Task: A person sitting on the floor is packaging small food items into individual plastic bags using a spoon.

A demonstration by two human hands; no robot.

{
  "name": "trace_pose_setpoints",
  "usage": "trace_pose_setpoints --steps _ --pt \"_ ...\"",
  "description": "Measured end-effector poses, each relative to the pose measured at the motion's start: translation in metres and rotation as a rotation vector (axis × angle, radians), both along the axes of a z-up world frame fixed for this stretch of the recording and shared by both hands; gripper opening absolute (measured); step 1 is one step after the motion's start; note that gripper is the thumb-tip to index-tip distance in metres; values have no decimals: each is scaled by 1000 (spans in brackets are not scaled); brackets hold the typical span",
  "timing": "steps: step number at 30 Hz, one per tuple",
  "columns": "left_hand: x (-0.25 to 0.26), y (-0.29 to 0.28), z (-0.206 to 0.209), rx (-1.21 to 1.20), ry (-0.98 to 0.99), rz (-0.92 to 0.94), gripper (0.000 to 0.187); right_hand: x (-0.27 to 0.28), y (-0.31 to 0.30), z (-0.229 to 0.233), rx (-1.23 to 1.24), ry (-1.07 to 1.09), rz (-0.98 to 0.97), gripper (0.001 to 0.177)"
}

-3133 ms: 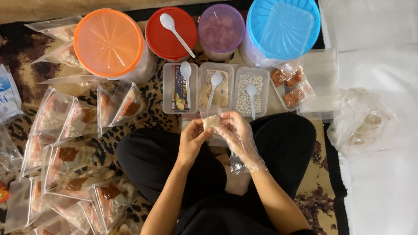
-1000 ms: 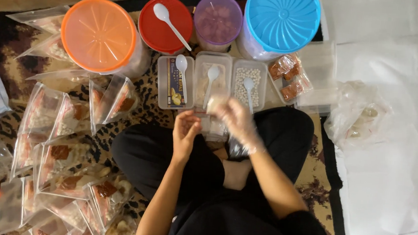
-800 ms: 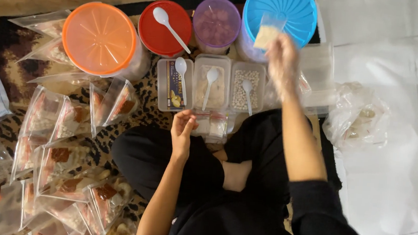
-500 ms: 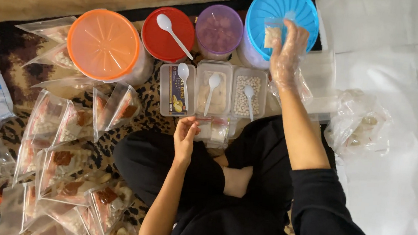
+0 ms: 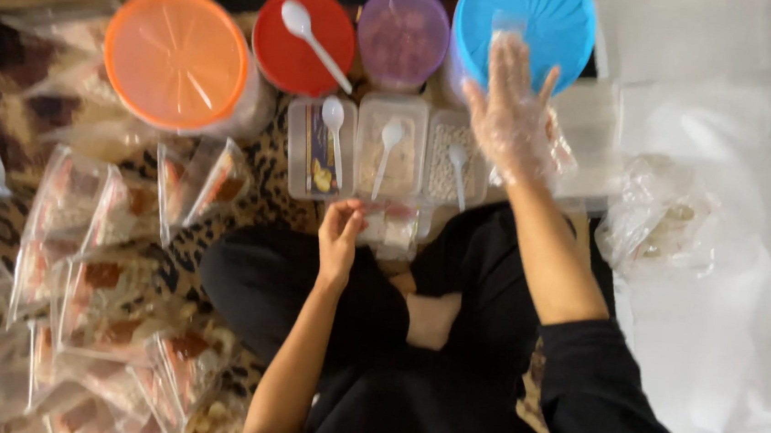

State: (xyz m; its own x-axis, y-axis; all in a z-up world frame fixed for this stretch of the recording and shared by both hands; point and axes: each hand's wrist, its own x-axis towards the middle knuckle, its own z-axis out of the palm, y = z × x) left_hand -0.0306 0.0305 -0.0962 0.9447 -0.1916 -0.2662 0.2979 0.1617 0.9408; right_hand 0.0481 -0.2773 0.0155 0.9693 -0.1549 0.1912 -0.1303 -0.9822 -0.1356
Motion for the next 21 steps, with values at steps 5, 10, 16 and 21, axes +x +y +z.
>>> trace_pose_setpoints --steps 5,10,16,21 --pt "-1 6 13 -82 59 93 18 -17 19 -2 154 -27 -49 66" --pt "5 5 21 -146 164 361 22 -103 78 -90 367 -84 221 19" --pt "7 4 8 -120 144 450 26 -155 136 -195 -194 -46 465 20" --pt "4 3 11 -122 121 430 24 -125 161 -214 -219 87 557 10"
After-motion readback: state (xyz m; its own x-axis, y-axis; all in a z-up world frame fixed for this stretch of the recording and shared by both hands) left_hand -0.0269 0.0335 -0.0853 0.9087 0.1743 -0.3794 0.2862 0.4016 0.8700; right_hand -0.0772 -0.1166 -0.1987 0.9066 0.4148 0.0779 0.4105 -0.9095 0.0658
